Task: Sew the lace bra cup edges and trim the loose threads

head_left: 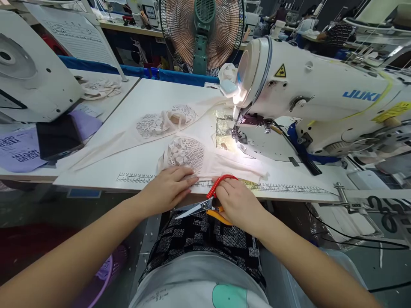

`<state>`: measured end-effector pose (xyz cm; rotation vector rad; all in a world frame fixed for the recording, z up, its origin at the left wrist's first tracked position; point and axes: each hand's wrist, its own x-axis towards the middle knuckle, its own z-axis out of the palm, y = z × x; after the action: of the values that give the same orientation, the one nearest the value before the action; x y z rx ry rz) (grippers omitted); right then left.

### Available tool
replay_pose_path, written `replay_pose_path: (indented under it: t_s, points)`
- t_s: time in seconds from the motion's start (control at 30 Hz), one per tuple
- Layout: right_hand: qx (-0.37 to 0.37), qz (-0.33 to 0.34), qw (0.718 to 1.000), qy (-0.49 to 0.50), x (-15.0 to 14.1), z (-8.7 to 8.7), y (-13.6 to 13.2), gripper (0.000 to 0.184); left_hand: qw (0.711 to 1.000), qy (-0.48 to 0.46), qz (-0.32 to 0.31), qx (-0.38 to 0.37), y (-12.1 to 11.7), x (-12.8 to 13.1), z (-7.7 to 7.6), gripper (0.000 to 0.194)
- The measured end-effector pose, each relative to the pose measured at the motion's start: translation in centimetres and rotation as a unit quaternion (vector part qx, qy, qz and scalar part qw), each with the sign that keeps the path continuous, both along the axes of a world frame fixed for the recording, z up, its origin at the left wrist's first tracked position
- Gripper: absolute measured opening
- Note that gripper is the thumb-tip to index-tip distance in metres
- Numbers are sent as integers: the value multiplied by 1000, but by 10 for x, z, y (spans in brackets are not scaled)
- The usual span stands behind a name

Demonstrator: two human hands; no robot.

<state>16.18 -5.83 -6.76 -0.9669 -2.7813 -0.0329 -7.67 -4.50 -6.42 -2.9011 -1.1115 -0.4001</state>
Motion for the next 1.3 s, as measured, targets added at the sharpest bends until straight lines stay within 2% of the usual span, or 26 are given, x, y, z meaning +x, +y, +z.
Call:
replay_pose_path:
  t_s: [0.07, 0.17, 0.27, 0.43, 0.5, 0.57, 0.73, 0.83, 0.93, 1.03, 1.13, 1.3]
  points:
    - [18, -11, 1000, -14, 4, 3, 0, 19, 1000, 14, -9, 18, 1, -1, 1, 36]
    - [36, -45, 998, -2, 18, 8, 1, 28, 999, 46, -9, 26, 3, -4, 2, 37]
    - [-14, -114, 993, 3, 42, 16, 6, 28, 997, 76, -3, 21, 6, -7, 2, 36]
    - [-107, -229, 967, -19, 83, 30, 14, 30, 996, 92, -3, 9, 13, -10, 5, 35]
    - [-117, -222, 968, -14, 93, 30, 13, 31, 995, 95, -6, 4, 14, -9, 7, 35]
    - [-112, -188, 976, -2, 98, 27, 9, 29, 995, 104, -7, 0, 14, -9, 8, 35]
    - [-89, -111, 989, 30, 105, 10, -5, 16, 992, 123, 2, -12, 13, -8, 9, 36]
    - [-102, -114, 986, 66, 109, 3, -11, 19, 993, 120, -4, -7, 13, -9, 9, 36]
    - [-160, -137, 970, 119, 112, 8, -10, 26, 994, 109, -20, 24, 15, -11, 6, 38]
    - [-241, -212, 935, 149, 108, 22, 5, 24, 993, 91, -35, 64, 20, -13, 1, 43]
    - [-270, -298, 904, 147, 101, 34, 31, 23, 992, 61, -51, 94, 27, -13, -3, 46]
    - [-280, -286, 906, 138, 94, 37, 67, 28, 989, 60, -72, 111, 31, -5, 2, 49]
